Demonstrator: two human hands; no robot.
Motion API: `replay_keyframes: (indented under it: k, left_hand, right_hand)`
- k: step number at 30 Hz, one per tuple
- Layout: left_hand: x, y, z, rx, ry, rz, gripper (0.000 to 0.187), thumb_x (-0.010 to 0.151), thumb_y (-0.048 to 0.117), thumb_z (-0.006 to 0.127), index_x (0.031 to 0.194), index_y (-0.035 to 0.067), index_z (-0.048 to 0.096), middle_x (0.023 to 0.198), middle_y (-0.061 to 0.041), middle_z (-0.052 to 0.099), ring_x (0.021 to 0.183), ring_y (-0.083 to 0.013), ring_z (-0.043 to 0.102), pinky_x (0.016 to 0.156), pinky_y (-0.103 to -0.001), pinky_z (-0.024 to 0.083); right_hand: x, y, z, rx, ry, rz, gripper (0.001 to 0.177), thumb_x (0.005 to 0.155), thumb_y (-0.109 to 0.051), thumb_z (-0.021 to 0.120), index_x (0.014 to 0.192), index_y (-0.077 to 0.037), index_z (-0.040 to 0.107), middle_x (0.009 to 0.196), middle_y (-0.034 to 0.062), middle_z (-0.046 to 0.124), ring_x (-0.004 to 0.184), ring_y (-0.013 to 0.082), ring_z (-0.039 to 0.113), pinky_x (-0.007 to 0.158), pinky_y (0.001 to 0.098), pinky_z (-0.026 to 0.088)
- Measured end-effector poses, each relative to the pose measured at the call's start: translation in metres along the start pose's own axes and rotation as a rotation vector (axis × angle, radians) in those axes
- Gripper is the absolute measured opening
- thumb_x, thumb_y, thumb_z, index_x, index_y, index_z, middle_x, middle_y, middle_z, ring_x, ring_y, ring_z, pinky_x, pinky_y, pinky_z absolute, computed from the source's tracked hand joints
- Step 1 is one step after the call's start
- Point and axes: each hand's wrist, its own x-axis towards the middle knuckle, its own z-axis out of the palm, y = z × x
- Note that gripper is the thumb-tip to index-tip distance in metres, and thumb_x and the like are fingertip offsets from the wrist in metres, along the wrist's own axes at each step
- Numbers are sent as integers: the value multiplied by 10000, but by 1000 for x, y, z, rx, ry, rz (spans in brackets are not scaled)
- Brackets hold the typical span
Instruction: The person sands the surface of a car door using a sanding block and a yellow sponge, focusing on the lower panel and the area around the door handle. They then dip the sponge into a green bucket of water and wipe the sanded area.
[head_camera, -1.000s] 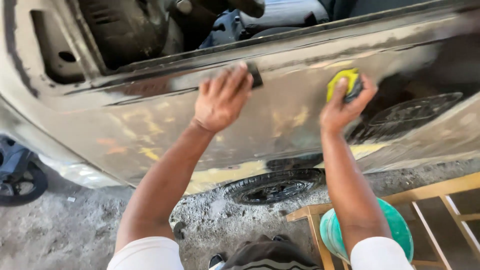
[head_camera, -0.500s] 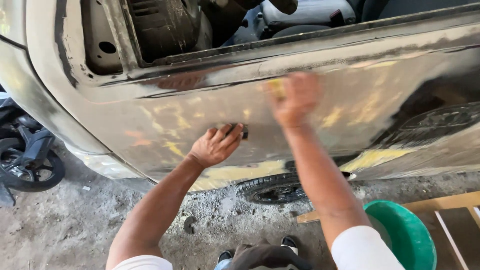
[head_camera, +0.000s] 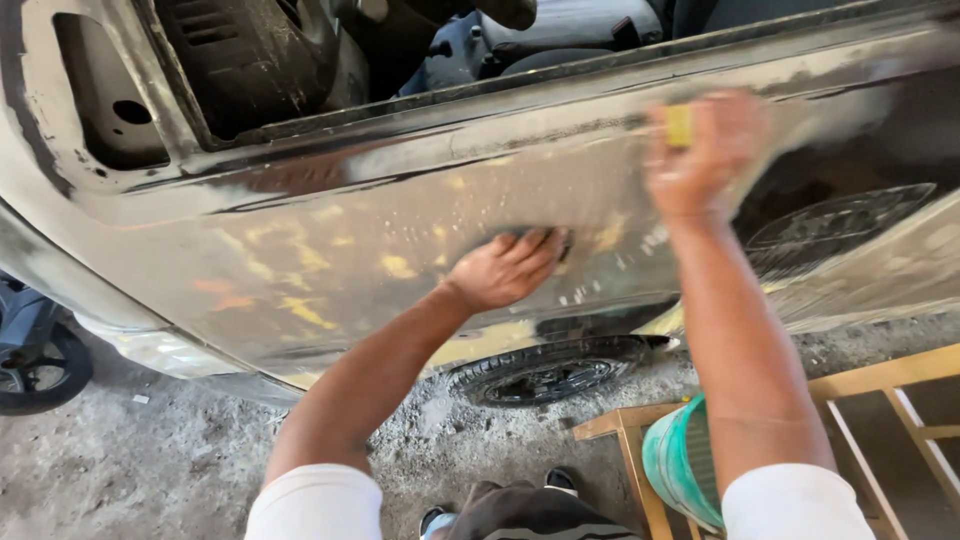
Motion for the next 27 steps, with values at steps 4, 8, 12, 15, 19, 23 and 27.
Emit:
replay_keyframes:
  k: [4,8,12,15,19,23,27]
  left_hand:
    - [48,-21,22,99,192,-79,328,1008,173,638,1329,122,679,1551,-95,490,1352,-245,499,1011,-356,456]
    - [51,-53,-58,65,184,-394,396,1056,195,700,1435,90,655,1599,-101,435,1349,-251,468,975,-401,437]
    - [-31,4,7,-3,-149,-2,451,919,233,682,1351,110,646,1534,-147,454,1310,-287,519,1006,-469,477]
    - [-46,6,27,-41,-265,202,464,914,278,694,1349,128,634,1548,-134,443,1312,-283,519,1072,-461,478]
    - [4,-43,5,231,132,-48,463,966,142,781,1414,129,661,1565,-111,473,1357,-233,499,1004,-385,429]
    - [4,-21,17,75,191,-145,417,956,119,762,1359,155,661,1469,-78,523,1328,-220,527,974,-364,459]
    - [-69,24,19,-180,-109,20,512,892,297,714,1347,65,674,1490,-67,547,1280,-225,537,944,-373,446]
  right_hand:
    - [-24,54,-27,-5,248,471,322,1125,-335,678,1010,-63,550,1053,107,528,1025,251,550,916,459,468]
    - [-29,46,-36,48,290,530,275,1178,-292,607,1210,-30,532,1301,141,514,1228,277,523,1062,468,428]
    - [-36,36,-34,68,285,519,300,1171,-321,540,1285,-44,531,1427,151,485,1351,294,486,1143,462,369]
    - [-39,26,-36,124,250,548,331,1170,-334,497,1327,-44,527,1483,156,448,1372,299,439,1170,461,340]
    - [-39,18,-37,131,231,568,341,1185,-324,499,1376,-41,518,1506,156,432,1363,289,435,1185,463,339]
    - [-40,10,-39,159,175,521,328,1200,-303,512,1386,-33,512,1526,175,406,1380,308,416,1194,473,326]
    - [-31,-20,-41,223,107,430,330,1200,-303,526,1379,-26,511,1505,182,405,1371,315,409,1184,478,338]
